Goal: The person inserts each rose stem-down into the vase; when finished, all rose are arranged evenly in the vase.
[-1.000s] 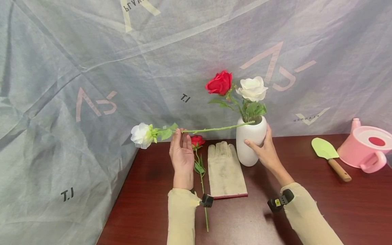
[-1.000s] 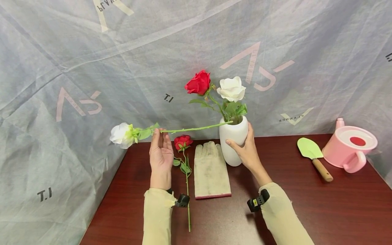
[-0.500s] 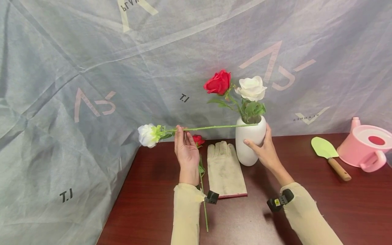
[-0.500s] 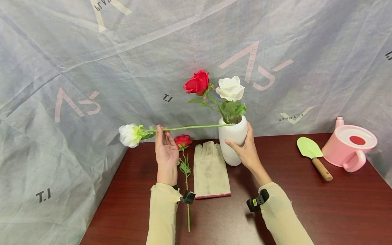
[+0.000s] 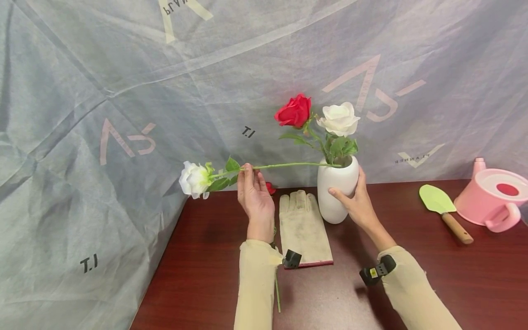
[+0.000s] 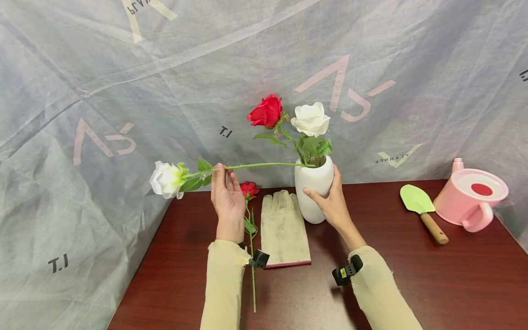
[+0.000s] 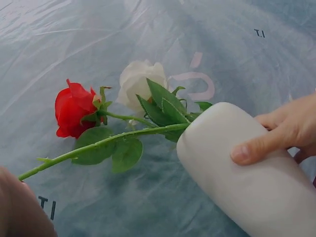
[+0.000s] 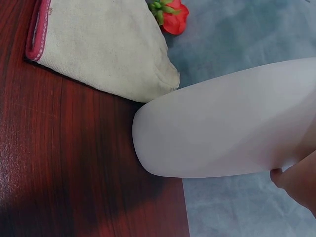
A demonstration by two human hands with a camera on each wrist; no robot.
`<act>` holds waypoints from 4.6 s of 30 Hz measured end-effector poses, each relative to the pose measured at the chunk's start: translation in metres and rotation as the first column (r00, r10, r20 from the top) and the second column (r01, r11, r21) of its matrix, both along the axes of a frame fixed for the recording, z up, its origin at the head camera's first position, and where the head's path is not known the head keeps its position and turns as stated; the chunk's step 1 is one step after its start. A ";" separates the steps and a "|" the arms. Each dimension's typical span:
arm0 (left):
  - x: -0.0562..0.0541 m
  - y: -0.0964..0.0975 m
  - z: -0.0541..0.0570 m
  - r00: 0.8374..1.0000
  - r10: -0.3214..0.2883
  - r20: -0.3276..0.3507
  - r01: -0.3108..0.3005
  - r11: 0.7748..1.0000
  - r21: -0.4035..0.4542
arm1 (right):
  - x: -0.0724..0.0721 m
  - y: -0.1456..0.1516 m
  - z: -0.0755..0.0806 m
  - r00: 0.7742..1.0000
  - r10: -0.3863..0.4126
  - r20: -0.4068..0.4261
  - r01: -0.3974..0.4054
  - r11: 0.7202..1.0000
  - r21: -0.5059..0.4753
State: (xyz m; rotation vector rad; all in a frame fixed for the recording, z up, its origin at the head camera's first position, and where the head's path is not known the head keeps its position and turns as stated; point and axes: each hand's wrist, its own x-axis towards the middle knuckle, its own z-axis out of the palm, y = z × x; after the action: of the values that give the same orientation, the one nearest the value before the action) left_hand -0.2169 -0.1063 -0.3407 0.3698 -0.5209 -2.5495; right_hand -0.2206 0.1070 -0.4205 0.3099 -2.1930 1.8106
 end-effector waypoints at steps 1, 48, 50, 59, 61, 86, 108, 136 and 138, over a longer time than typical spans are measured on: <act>-0.001 0.002 0.001 1.000 0.003 -0.003 -0.003 1.000 -0.011 | 0.000 0.000 0.000 1.000 0.000 -0.001 0.000 1.000 0.000; -0.030 0.085 0.008 1.000 0.014 0.013 -0.007 0.902 -0.431 | 0.001 -0.001 0.000 1.000 -0.015 0.012 0.015 1.000 0.006; -0.031 0.087 0.007 1.000 0.005 0.018 0.004 0.900 -0.435 | 0.001 -0.002 0.001 1.000 -0.014 0.024 0.014 1.000 0.007; -0.036 0.096 0.002 0.998 -0.037 0.049 0.057 0.864 -0.499 | 0.002 -0.001 0.001 1.000 -0.011 0.018 0.011 1.000 0.010; -0.036 0.098 0.000 0.997 -0.043 0.068 0.071 0.856 -0.512 | 0.002 -0.001 0.000 1.000 -0.006 0.017 0.006 1.000 0.012; -0.031 0.103 -0.030 0.938 -0.254 0.234 0.345 0.719 -0.603 | 0.002 -0.001 -0.002 1.000 -0.004 0.006 0.004 1.000 0.015; 0.022 -0.052 -0.125 0.896 -0.061 0.439 0.351 0.704 -0.618 | 0.000 -0.001 -0.003 1.000 -0.006 0.002 0.006 1.000 -0.014; 0.040 -0.080 -0.186 0.595 -0.309 0.742 0.800 0.142 -0.583 | -0.001 -0.002 -0.003 1.000 -0.017 -0.014 0.017 1.000 -0.008; 0.039 -0.081 -0.188 0.573 -0.342 0.745 0.813 0.123 -0.570 | -0.002 -0.002 -0.004 1.000 -0.016 -0.015 0.016 1.000 -0.010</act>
State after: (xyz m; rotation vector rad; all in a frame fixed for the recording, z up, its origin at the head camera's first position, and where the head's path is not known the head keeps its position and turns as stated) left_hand -0.1777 -0.1871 -0.5283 0.3428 -2.6192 -2.2671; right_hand -0.2222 0.1051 -0.4243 0.3018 -2.1695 1.8045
